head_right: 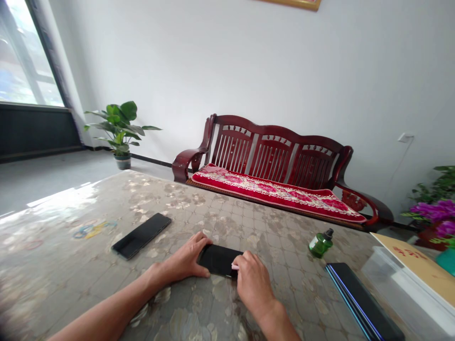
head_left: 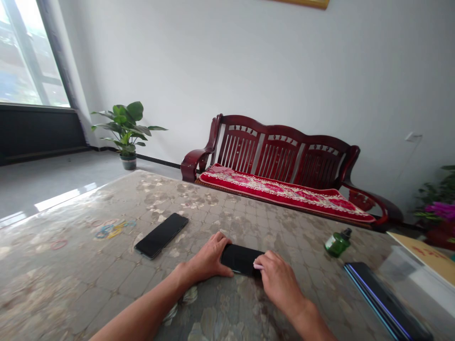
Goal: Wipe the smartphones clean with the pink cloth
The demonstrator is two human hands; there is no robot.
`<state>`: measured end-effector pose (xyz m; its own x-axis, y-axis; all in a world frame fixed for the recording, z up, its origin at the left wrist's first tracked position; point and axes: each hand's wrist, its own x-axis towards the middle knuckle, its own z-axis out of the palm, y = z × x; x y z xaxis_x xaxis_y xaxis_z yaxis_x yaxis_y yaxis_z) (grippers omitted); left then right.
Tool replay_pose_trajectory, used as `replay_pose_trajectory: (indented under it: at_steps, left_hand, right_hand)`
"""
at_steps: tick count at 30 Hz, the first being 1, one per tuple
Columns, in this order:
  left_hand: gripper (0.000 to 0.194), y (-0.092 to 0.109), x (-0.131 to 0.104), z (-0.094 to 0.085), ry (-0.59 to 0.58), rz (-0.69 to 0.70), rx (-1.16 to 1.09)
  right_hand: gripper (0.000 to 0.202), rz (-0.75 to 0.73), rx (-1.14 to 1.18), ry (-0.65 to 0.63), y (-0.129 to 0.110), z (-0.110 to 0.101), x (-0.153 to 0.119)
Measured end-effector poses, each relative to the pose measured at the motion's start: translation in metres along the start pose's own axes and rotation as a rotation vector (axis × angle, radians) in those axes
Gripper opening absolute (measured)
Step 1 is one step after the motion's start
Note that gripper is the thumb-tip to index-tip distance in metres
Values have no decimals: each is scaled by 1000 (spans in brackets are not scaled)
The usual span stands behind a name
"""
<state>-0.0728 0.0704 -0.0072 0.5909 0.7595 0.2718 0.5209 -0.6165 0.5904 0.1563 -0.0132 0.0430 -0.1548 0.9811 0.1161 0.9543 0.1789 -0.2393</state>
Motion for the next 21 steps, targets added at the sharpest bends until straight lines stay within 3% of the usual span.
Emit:
replay_pose_trajectory:
  at_steps: [9, 16, 21]
  left_hand:
    - [60, 4, 2, 1, 24, 20, 1]
    - [68, 1, 3, -5, -23, 48, -44]
    - [80, -1, 3, -4, -29, 46, -49]
  right_hand:
    - [32, -154, -2, -6, -50, 18, 21]
    - [32, -155, -38, 28, -43, 19, 56]
    - [31, -189, 6, 29, -48, 22, 48]
